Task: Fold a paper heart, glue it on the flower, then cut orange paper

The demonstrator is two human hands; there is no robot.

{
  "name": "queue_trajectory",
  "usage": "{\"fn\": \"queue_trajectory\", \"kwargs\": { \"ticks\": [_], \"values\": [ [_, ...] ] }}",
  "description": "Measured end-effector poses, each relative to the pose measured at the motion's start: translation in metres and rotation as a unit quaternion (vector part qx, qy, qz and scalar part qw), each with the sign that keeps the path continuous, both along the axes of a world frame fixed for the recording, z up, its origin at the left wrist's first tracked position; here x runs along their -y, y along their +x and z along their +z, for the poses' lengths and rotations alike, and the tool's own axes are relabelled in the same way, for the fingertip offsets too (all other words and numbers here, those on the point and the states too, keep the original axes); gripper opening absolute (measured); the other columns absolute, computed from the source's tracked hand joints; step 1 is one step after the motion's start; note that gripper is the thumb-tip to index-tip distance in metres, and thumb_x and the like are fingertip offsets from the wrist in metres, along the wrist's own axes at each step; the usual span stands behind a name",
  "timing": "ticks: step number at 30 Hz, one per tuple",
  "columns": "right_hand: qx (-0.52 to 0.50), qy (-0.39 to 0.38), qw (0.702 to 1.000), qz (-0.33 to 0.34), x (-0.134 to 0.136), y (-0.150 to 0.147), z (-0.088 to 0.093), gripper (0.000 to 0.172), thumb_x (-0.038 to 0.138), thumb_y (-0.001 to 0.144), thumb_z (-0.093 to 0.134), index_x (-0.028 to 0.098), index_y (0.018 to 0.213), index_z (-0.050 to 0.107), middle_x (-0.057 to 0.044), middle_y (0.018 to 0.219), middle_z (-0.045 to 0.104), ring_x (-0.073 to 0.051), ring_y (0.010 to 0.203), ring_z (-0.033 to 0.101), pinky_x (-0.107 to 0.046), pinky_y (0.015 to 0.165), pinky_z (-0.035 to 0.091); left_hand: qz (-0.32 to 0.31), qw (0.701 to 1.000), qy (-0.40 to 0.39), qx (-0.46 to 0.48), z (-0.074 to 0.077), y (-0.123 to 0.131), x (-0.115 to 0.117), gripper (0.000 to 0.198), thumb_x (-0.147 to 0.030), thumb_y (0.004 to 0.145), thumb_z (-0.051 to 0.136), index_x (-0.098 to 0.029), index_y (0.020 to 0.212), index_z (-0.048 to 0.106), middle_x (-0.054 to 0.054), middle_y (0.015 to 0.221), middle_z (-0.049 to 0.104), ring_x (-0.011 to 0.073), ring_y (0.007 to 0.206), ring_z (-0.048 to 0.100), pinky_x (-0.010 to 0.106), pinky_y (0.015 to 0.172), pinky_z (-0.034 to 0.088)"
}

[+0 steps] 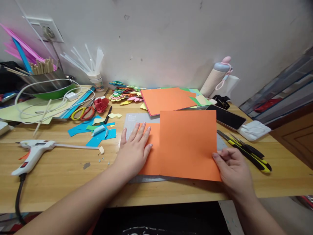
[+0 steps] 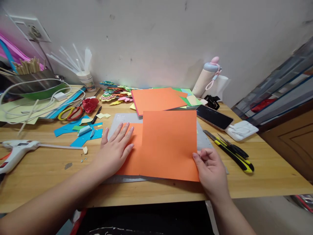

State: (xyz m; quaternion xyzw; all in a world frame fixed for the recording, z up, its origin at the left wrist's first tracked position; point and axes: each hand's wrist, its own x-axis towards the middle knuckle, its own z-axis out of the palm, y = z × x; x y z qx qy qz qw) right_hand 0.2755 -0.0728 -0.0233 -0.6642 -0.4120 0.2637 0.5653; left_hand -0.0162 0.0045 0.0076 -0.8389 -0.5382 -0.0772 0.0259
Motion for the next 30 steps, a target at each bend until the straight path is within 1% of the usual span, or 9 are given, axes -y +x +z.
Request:
{"fn": "queue_trajectory", "kwargs": {
  "ticks": [2, 4, 7, 12, 15, 17, 20, 25, 30],
  "values": [
    [0.009, -0.028, 0.999, 0.033, -0.006, -0.004, -0.004, 0.026, 0.041, 0.077, 0.065, 0.025, 0.077, 0.044, 0.002, 0.07, 0.051, -0.015, 0.061, 0.051, -0.027, 0.056, 0.042, 0.004, 1.0, 0.01, -0.003, -0.003, 0.002, -0.003, 0.053, -0.04, 0.096, 0.023, -0.024, 0.146, 0.024, 0.001, 0.155, 0.019, 0.0199, 0.144, 0.01, 0.05, 0.115, -0.006],
    [0.03, -0.085, 0.994, 0.064, -0.012, -0.006, -0.007, 0.024, 0.04, 0.079, 0.062, 0.025, 0.076, 0.044, 0.004, 0.064, 0.047, -0.013, 0.056, 0.045, -0.024, 0.051, 0.037, 0.004, 1.0, 0.003, -0.008, -0.007, 0.002, -0.006, 0.053, -0.04, 0.096, 0.024, -0.023, 0.146, 0.026, 0.002, 0.154, 0.02, 0.0202, 0.143, 0.011, 0.05, 0.115, -0.007],
    [0.054, -0.135, 0.986, 0.082, -0.016, -0.005, -0.011, 0.021, 0.038, 0.08, 0.06, 0.023, 0.075, 0.045, 0.005, 0.062, 0.045, -0.012, 0.055, 0.042, -0.022, 0.049, 0.032, -0.006, 1.0, -0.011, -0.014, -0.015, 0.001, -0.007, 0.053, -0.041, 0.096, 0.024, -0.022, 0.145, 0.028, 0.002, 0.154, 0.021, 0.0201, 0.143, 0.013, 0.049, 0.115, -0.007],
    [-0.03, -0.154, 0.982, 0.102, -0.007, -0.002, -0.006, 0.025, 0.041, 0.076, 0.065, 0.024, 0.08, 0.046, 0.005, 0.065, 0.052, -0.013, 0.057, 0.048, -0.022, 0.049, 0.036, -0.017, 1.0, -0.018, -0.016, -0.025, 0.0, -0.002, 0.053, -0.044, 0.096, 0.024, -0.025, 0.145, 0.029, 0.001, 0.153, 0.022, 0.0203, 0.143, 0.015, 0.049, 0.115, -0.009],
    [-0.109, -0.183, 0.969, 0.127, -0.001, -0.002, -0.003, 0.032, 0.046, 0.074, 0.067, 0.025, 0.083, 0.045, 0.004, 0.064, 0.058, -0.015, 0.057, 0.054, -0.023, 0.05, 0.04, -0.02, 0.999, -0.039, -0.014, -0.03, 0.001, -0.001, 0.053, -0.046, 0.096, 0.024, -0.026, 0.145, 0.029, 0.0, 0.153, 0.022, 0.0203, 0.143, 0.014, 0.05, 0.115, -0.007],
    [-0.132, -0.2, 0.962, 0.13, 0.004, -0.002, -0.001, 0.035, 0.048, 0.073, 0.068, 0.025, 0.083, 0.044, 0.004, 0.059, 0.058, -0.015, 0.054, 0.055, -0.022, 0.048, 0.04, -0.014, 0.998, -0.057, -0.014, -0.032, 0.001, -0.001, 0.053, -0.045, 0.096, 0.023, -0.025, 0.145, 0.029, 0.0, 0.153, 0.021, 0.0203, 0.143, 0.014, 0.051, 0.115, -0.006],
    [-0.133, -0.213, 0.958, 0.136, 0.01, -0.001, -0.001, 0.037, 0.05, 0.072, 0.068, 0.026, 0.084, 0.042, 0.006, 0.052, 0.056, -0.013, 0.046, 0.052, -0.02, 0.042, 0.034, -0.014, 0.998, -0.068, -0.014, -0.033, 0.002, -0.001, 0.054, -0.043, 0.096, 0.022, -0.021, 0.146, 0.027, 0.001, 0.153, 0.02, 0.0197, 0.143, 0.013, 0.051, 0.115, -0.007],
    [-0.102, -0.233, 0.955, 0.153, 0.022, -0.001, -0.008, 0.035, 0.052, 0.077, 0.062, 0.026, 0.081, 0.04, 0.007, 0.051, 0.055, -0.009, 0.034, 0.038, -0.018, 0.036, 0.022, -0.02, 0.997, -0.068, -0.017, -0.032, 0.002, -0.002, 0.054, -0.04, 0.096, 0.021, -0.02, 0.146, 0.027, 0.001, 0.153, 0.02, 0.0191, 0.143, 0.012, 0.05, 0.116, -0.007],
    [-0.111, -0.242, 0.95, 0.164, 0.029, -0.002, -0.01, 0.034, 0.052, 0.078, 0.061, 0.026, 0.08, 0.039, 0.009, 0.048, 0.049, -0.008, 0.034, 0.034, -0.018, 0.035, 0.021, -0.019, 0.997, -0.073, -0.025, -0.032, 0.002, -0.003, 0.054, -0.041, 0.096, 0.022, -0.021, 0.146, 0.025, 0.0, 0.154, 0.018, 0.0176, 0.143, 0.011, 0.048, 0.117, -0.005]
  ]
}}
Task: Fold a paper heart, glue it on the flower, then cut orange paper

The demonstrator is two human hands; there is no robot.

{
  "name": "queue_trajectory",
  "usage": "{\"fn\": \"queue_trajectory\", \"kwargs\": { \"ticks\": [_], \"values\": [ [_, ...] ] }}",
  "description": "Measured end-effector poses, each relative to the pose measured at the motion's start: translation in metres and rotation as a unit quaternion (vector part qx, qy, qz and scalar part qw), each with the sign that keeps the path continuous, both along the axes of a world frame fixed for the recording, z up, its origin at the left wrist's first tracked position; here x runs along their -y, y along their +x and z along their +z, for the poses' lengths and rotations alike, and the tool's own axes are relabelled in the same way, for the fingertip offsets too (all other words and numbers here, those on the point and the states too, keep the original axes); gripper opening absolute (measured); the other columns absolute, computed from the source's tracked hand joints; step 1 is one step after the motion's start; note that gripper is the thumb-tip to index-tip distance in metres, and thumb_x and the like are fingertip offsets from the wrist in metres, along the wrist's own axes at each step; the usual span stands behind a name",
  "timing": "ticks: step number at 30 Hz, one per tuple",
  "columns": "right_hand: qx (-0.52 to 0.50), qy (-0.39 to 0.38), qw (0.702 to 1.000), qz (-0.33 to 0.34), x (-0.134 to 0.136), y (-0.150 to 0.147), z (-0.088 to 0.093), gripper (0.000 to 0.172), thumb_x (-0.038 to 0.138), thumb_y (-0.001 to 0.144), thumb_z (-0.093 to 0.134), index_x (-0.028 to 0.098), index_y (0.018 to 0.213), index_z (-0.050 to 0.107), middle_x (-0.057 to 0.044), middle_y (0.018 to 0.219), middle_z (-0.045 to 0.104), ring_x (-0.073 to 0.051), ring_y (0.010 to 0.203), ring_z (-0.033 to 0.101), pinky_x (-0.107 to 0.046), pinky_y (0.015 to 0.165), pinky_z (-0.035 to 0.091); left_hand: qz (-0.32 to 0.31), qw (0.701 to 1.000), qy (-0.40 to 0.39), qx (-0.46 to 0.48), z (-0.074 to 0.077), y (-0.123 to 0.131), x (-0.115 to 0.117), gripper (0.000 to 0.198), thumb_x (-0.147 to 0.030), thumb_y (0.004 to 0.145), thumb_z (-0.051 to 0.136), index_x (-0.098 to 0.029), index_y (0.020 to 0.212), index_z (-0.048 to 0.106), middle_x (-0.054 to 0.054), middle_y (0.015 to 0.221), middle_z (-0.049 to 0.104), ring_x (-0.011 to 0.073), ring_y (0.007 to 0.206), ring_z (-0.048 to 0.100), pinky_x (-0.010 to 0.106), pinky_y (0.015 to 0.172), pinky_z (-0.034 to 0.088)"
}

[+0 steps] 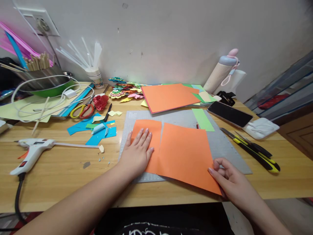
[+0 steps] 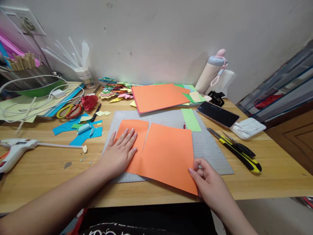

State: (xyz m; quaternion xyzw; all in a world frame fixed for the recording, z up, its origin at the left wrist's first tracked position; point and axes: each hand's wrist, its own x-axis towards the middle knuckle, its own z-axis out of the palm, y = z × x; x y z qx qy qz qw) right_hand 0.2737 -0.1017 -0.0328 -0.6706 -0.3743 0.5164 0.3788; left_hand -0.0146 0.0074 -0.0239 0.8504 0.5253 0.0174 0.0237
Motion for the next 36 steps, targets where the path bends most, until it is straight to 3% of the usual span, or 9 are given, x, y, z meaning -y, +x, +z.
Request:
{"fn": "queue_trajectory", "kwargs": {
  "ticks": [8, 13, 16, 20, 23, 26, 30, 33, 36],
  "values": [
    [0.06, 0.012, 0.998, -0.029, 0.014, 0.025, 0.012, 0.035, 0.048, 0.072, 0.068, 0.024, 0.078, 0.042, 0.006, 0.052, 0.052, -0.011, 0.046, 0.047, -0.018, 0.042, 0.032, 0.001, 0.999, 0.027, 0.025, 0.0, 0.001, 0.002, 0.054, -0.041, 0.095, 0.024, -0.021, 0.146, 0.027, 0.002, 0.154, 0.023, 0.0211, 0.143, 0.015, 0.05, 0.115, -0.004],
    [0.115, 0.027, 0.993, -0.006, 0.021, 0.033, 0.008, 0.028, 0.047, 0.077, 0.062, 0.023, 0.084, 0.048, 0.004, 0.064, 0.054, -0.011, 0.05, 0.045, -0.019, 0.041, 0.034, 0.192, 0.968, 0.117, 0.112, 0.023, -0.012, -0.021, 0.065, -0.049, 0.088, 0.04, -0.015, 0.143, 0.03, 0.014, 0.135, 0.051, 0.0323, 0.127, 0.039, 0.052, 0.105, 0.021],
    [0.163, 0.06, 0.985, 0.003, 0.021, 0.035, 0.001, 0.027, 0.047, 0.079, 0.059, 0.023, 0.089, 0.052, -0.001, 0.074, 0.059, -0.015, 0.066, 0.055, -0.02, 0.054, 0.044, 0.244, 0.957, 0.04, 0.149, 0.029, -0.02, -0.035, 0.076, -0.061, 0.079, 0.048, -0.017, 0.14, 0.035, 0.012, 0.11, 0.064, 0.0353, 0.108, 0.051, 0.051, 0.092, 0.033],
    [0.191, 0.081, 0.978, 0.02, 0.02, 0.038, -0.002, 0.028, 0.049, 0.08, 0.058, 0.023, 0.09, 0.055, -0.003, 0.079, 0.061, -0.018, 0.078, 0.058, -0.023, 0.068, 0.048, 0.204, 0.973, 0.003, 0.111, 0.026, -0.022, -0.038, 0.095, -0.067, 0.068, 0.058, -0.013, 0.141, 0.031, 0.017, 0.122, 0.055, 0.04, 0.114, 0.045, 0.054, 0.092, 0.031],
    [0.179, 0.095, 0.979, 0.026, 0.02, 0.039, -0.002, 0.028, 0.049, 0.08, 0.057, 0.023, 0.088, 0.056, -0.004, 0.079, 0.061, -0.018, 0.077, 0.059, -0.023, 0.069, 0.049, 0.149, 0.986, -0.024, 0.075, 0.029, -0.023, -0.047, 0.083, -0.064, 0.069, 0.058, -0.018, 0.135, 0.04, 0.015, 0.129, 0.049, 0.0369, 0.118, 0.042, 0.05, 0.094, 0.032],
    [0.162, 0.099, 0.981, 0.05, 0.019, 0.04, -0.003, 0.027, 0.048, 0.082, 0.057, 0.022, 0.089, 0.057, -0.004, 0.081, 0.062, -0.018, 0.08, 0.059, -0.023, 0.071, 0.05, 0.082, 0.993, -0.061, 0.051, 0.04, -0.026, -0.072, 0.064, -0.059, 0.066, 0.063, -0.023, 0.119, 0.055, 0.01, 0.123, 0.052, 0.0318, 0.115, 0.045, 0.042, 0.093, 0.035],
    [0.164, 0.103, 0.979, 0.056, 0.017, 0.039, -0.008, 0.026, 0.048, 0.084, 0.054, 0.023, 0.091, 0.056, -0.005, 0.084, 0.062, -0.018, 0.084, 0.059, -0.023, 0.075, 0.049, 0.021, 0.994, -0.11, 0.01, 0.051, -0.024, -0.106, 0.064, -0.059, 0.047, 0.075, -0.022, 0.098, 0.063, 0.011, 0.115, 0.054, 0.0339, 0.109, 0.046, 0.043, 0.092, 0.035],
    [0.162, 0.106, 0.979, 0.059, 0.017, 0.037, -0.01, 0.026, 0.048, 0.085, 0.053, 0.023, 0.089, 0.056, -0.004, 0.082, 0.061, -0.018, 0.083, 0.059, -0.023, 0.075, 0.05, -0.001, 0.989, -0.149, -0.002, 0.055, -0.017, -0.116, 0.055, -0.058, 0.04, 0.078, -0.02, 0.078, 0.065, 0.012, 0.103, 0.058, 0.0347, 0.103, 0.049, 0.045, 0.09, 0.034],
    [0.165, 0.109, 0.979, 0.059, 0.016, 0.037, -0.011, 0.026, 0.048, 0.084, 0.053, 0.022, 0.089, 0.057, -0.004, 0.081, 0.061, -0.018, 0.082, 0.059, -0.024, 0.075, 0.05, -0.006, 0.984, -0.179, 0.019, 0.059, -0.013, -0.116, 0.052, -0.053, 0.039, 0.08, -0.021, 0.078, 0.065, 0.009, 0.087, 0.063, 0.0339, 0.096, 0.052, 0.047, 0.091, 0.032]
  ]
}}
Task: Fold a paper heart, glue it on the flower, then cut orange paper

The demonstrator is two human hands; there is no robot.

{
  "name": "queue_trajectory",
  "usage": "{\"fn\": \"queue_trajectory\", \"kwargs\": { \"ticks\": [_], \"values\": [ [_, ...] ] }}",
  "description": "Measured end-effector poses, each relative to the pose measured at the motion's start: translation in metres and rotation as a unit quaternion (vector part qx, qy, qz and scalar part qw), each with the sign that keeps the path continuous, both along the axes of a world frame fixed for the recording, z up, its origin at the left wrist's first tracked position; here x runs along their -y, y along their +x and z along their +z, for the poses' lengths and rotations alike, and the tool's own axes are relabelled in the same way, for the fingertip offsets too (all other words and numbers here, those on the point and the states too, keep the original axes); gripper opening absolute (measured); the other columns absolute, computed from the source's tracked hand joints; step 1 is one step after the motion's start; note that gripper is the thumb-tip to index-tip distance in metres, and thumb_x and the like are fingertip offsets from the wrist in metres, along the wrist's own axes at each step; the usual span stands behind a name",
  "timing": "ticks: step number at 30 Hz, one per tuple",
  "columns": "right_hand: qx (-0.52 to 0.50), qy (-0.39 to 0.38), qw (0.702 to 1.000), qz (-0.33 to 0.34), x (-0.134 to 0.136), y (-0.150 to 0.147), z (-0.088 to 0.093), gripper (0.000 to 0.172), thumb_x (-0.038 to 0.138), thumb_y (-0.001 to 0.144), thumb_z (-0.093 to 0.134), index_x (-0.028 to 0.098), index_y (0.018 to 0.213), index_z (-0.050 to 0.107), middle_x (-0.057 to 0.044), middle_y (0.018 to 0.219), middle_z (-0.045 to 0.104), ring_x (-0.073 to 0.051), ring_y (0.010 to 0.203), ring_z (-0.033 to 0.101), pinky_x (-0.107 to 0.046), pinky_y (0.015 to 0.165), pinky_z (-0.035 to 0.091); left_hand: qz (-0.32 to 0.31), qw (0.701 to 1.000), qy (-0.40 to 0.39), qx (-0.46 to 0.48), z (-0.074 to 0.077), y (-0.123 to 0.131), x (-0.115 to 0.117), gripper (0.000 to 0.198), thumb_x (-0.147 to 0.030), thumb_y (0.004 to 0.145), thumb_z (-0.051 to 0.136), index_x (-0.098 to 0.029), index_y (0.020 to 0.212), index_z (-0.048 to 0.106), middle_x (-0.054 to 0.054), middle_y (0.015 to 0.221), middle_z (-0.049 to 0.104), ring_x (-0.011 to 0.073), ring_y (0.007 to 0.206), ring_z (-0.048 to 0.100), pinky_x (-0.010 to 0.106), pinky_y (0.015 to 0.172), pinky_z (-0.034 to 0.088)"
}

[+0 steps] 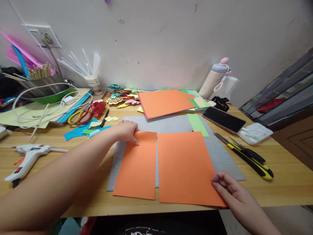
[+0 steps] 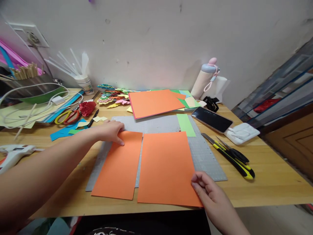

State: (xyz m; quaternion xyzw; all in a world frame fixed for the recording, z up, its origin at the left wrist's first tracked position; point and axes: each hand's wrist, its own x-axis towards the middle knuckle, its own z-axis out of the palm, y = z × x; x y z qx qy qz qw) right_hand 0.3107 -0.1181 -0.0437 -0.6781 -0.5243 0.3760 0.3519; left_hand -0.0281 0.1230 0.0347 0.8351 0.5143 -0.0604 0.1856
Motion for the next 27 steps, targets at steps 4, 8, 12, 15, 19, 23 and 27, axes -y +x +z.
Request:
{"fn": "queue_trajectory", "kwargs": {
  "ticks": [4, 8, 12, 15, 19, 23, 27],
  "values": [
    [-0.021, 0.003, 1.0, -0.016, -0.002, 0.001, 0.001, 0.028, 0.049, 0.082, 0.056, 0.022, 0.087, 0.058, -0.004, 0.081, 0.061, -0.018, 0.082, 0.059, -0.024, 0.073, 0.05, 0.002, 0.994, -0.065, 0.085, 0.011, -0.01, -0.002, 0.037, -0.045, 0.051, 0.076, -0.026, 0.082, 0.069, 0.002, 0.077, 0.068, 0.0268, 0.084, 0.058, 0.038, 0.083, 0.038],
    [-0.104, -0.016, 0.985, -0.133, -0.003, -0.001, 0.004, 0.033, 0.052, 0.074, 0.065, 0.023, 0.087, 0.054, 0.0, 0.076, 0.056, -0.013, 0.06, 0.054, -0.02, 0.048, 0.049, 0.057, 0.969, -0.105, 0.217, 0.02, -0.027, -0.016, 0.03, -0.051, 0.066, 0.064, -0.024, 0.077, 0.071, 0.001, 0.081, 0.071, 0.021, 0.079, 0.062, 0.029, 0.073, 0.044],
    [-0.193, 0.022, 0.943, -0.271, -0.002, -0.003, 0.006, 0.04, 0.051, 0.066, 0.073, 0.026, 0.085, 0.048, 0.005, 0.07, 0.051, -0.007, 0.039, 0.043, -0.016, 0.03, 0.037, 0.204, 0.922, -0.026, 0.329, 0.011, -0.033, -0.035, 0.036, -0.048, 0.081, 0.053, -0.017, 0.098, 0.065, 0.005, 0.095, 0.069, 0.0189, 0.086, 0.062, 0.03, 0.078, 0.047],
    [-0.212, 0.041, 0.934, -0.284, 0.0, -0.006, 0.009, 0.041, 0.05, 0.064, 0.075, 0.026, 0.082, 0.047, 0.006, 0.065, 0.05, -0.006, 0.036, 0.041, -0.016, 0.029, 0.035, 0.3, 0.889, 0.007, 0.346, -0.005, -0.023, -0.042, 0.033, -0.039, 0.089, 0.05, -0.013, 0.108, 0.059, 0.008, 0.102, 0.065, 0.0186, 0.088, 0.062, 0.035, 0.078, 0.05],
    [-0.156, 0.013, 0.966, -0.206, 0.004, -0.013, 0.016, 0.032, 0.052, 0.072, 0.068, 0.024, 0.079, 0.052, 0.006, 0.06, 0.046, -0.006, 0.037, 0.038, -0.017, 0.032, 0.036, 0.33, 0.883, -0.012, 0.334, -0.019, -0.001, -0.039, 0.03, -0.035, 0.089, 0.055, -0.015, 0.111, 0.057, 0.007, 0.108, 0.061, 0.0186, 0.09, 0.062, 0.038, 0.077, 0.053],
    [-0.093, 0.028, 0.988, -0.116, 0.001, -0.02, 0.02, 0.033, 0.055, 0.073, 0.065, 0.023, 0.075, 0.059, -0.001, 0.072, 0.058, -0.014, 0.061, 0.056, -0.02, 0.051, 0.048, 0.318, 0.899, -0.013, 0.3, -0.023, 0.007, -0.035, 0.03, -0.036, 0.09, 0.054, -0.014, 0.11, 0.058, 0.007, 0.105, 0.062, 0.0177, 0.087, 0.062, 0.038, 0.076, 0.053],
    [-0.059, 0.025, 0.995, -0.075, -0.001, -0.031, 0.022, 0.032, 0.054, 0.075, 0.063, 0.022, 0.081, 0.06, -0.005, 0.079, 0.061, -0.019, 0.077, 0.059, -0.024, 0.066, 0.051, 0.325, 0.91, 0.09, 0.241, -0.015, -0.002, -0.022, 0.047, -0.041, 0.084, 0.055, -0.015, 0.123, 0.05, 0.015, 0.114, 0.06, 0.033, 0.11, 0.055, 0.049, 0.091, 0.043]
  ]
}}
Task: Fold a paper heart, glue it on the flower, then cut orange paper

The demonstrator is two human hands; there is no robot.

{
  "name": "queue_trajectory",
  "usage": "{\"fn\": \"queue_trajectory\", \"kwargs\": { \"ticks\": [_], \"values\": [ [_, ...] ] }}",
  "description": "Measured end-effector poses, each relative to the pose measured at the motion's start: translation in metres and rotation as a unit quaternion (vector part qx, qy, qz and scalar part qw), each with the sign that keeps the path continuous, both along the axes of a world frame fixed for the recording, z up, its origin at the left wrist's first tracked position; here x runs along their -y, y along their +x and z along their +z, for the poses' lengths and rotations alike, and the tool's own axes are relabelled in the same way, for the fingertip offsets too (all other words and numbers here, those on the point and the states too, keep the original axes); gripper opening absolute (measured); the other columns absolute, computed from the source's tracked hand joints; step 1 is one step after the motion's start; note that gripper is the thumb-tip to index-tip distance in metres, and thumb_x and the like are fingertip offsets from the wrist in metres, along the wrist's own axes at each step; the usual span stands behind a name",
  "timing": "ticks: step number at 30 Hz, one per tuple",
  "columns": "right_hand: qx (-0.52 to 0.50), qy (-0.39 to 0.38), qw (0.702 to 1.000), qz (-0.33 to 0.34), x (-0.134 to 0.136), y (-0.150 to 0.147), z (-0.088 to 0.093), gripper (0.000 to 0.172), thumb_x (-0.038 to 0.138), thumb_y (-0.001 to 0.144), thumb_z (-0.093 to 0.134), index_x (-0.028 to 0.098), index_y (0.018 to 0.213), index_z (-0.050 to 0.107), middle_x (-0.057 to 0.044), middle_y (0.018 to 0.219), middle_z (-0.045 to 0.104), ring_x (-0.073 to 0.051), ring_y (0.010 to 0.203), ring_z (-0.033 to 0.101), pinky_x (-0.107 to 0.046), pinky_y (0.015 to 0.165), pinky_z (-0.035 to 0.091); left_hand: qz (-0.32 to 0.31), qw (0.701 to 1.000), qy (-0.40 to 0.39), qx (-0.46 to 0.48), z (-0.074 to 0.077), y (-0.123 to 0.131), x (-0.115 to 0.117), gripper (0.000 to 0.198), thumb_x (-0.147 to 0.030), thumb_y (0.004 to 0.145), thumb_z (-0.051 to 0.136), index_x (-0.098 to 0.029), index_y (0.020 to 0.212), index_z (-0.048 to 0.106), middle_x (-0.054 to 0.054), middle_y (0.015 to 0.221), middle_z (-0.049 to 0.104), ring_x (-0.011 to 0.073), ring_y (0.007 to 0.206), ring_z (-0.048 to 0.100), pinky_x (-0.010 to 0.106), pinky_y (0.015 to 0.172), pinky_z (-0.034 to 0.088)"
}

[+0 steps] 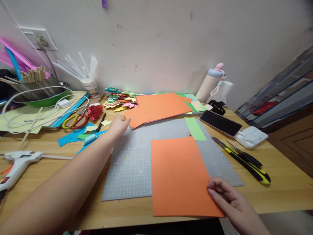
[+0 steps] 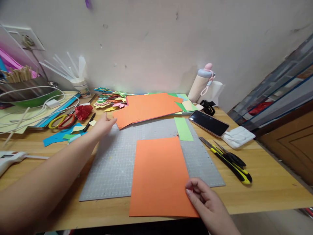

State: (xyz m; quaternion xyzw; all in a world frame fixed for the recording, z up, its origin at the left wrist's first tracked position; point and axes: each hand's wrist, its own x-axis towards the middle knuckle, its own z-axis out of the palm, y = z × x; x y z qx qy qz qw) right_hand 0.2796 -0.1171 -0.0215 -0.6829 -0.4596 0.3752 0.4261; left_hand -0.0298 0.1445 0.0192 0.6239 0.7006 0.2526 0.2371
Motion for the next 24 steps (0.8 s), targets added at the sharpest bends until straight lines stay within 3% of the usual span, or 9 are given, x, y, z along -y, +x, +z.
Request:
{"fn": "queue_trajectory", "kwargs": {
  "ticks": [3, 6, 9, 12, 15, 19, 24],
  "values": [
    [-0.039, -0.028, 0.998, -0.034, 0.0, -0.012, 0.002, 0.034, 0.053, 0.078, 0.06, 0.025, 0.097, 0.056, -0.005, 0.094, 0.059, -0.014, 0.065, 0.055, -0.02, 0.046, 0.047, -0.004, 0.995, 0.078, -0.067, 0.009, -0.008, 0.026, 0.067, -0.04, 0.078, 0.058, -0.019, 0.138, 0.036, 0.017, 0.141, 0.04, 0.0396, 0.134, 0.026, 0.054, 0.108, 0.022],
    [-0.062, -0.019, 0.997, -0.041, -0.004, -0.018, 0.005, 0.035, 0.051, 0.079, 0.06, 0.028, 0.105, 0.054, -0.004, 0.101, 0.057, -0.012, 0.059, 0.05, -0.02, 0.04, 0.045, -0.101, 0.981, 0.104, -0.127, 0.013, -0.015, 0.064, 0.07, -0.039, 0.078, 0.056, -0.021, 0.141, 0.033, 0.014, 0.141, 0.041, 0.0352, 0.132, 0.031, 0.051, 0.108, 0.024],
    [-0.071, -0.006, 0.997, -0.013, -0.016, -0.014, 0.008, 0.032, 0.05, 0.08, 0.059, 0.027, 0.102, 0.055, -0.006, 0.104, 0.058, -0.016, 0.07, 0.056, -0.021, 0.043, 0.049, -0.18, 0.972, 0.091, -0.124, 0.011, -0.021, 0.102, 0.071, -0.041, 0.083, 0.051, -0.023, 0.146, 0.022, 0.013, 0.146, 0.036, 0.0313, 0.134, 0.029, 0.051, 0.108, 0.025],
    [-0.098, -0.01, 0.994, 0.05, -0.036, -0.008, 0.012, 0.03, 0.046, 0.081, 0.06, 0.026, 0.102, 0.054, -0.008, 0.105, 0.059, -0.018, 0.075, 0.059, -0.02, 0.041, 0.047, -0.173, 0.982, 0.064, -0.028, 0.004, -0.027, 0.131, 0.073, -0.044, 0.085, 0.051, -0.029, 0.147, 0.015, 0.01, 0.147, 0.037, 0.0293, 0.134, 0.032, 0.051, 0.108, 0.027],
    [-0.152, -0.033, 0.981, 0.114, -0.056, -0.01, 0.017, 0.029, 0.039, 0.082, 0.06, 0.027, 0.107, 0.051, -0.005, 0.105, 0.06, -0.011, 0.059, 0.055, -0.02, 0.039, 0.044, -0.13, 0.982, 0.024, 0.133, -0.001, -0.031, 0.149, 0.075, -0.043, 0.086, 0.051, -0.029, 0.148, 0.011, 0.011, 0.133, 0.054, 0.0268, 0.124, 0.047, 0.048, 0.103, 0.035],
    [-0.219, -0.061, 0.955, 0.192, -0.071, -0.022, 0.019, 0.029, 0.035, 0.083, 0.06, 0.028, 0.11, 0.05, -0.003, 0.112, 0.056, -0.005, 0.05, 0.049, -0.019, 0.037, 0.04, -0.076, 0.935, -0.066, 0.341, -0.002, -0.033, 0.158, 0.086, -0.043, 0.082, 0.058, -0.017, 0.149, 0.01, 0.007, 0.092, 0.072, 0.0236, 0.095, 0.065, 0.044, 0.093, 0.044],
    [-0.244, -0.08, 0.945, 0.204, -0.071, -0.031, 0.012, 0.029, 0.033, 0.085, 0.058, 0.026, 0.112, 0.049, -0.003, 0.104, 0.055, -0.005, 0.049, 0.046, -0.017, 0.037, 0.038, -0.05, 0.911, -0.097, 0.398, -0.007, -0.04, 0.163, 0.092, -0.043, 0.077, 0.064, -0.014, 0.148, 0.013, 0.007, 0.086, 0.072, 0.0238, 0.089, 0.067, 0.043, 0.09, 0.046]
  ]
}}
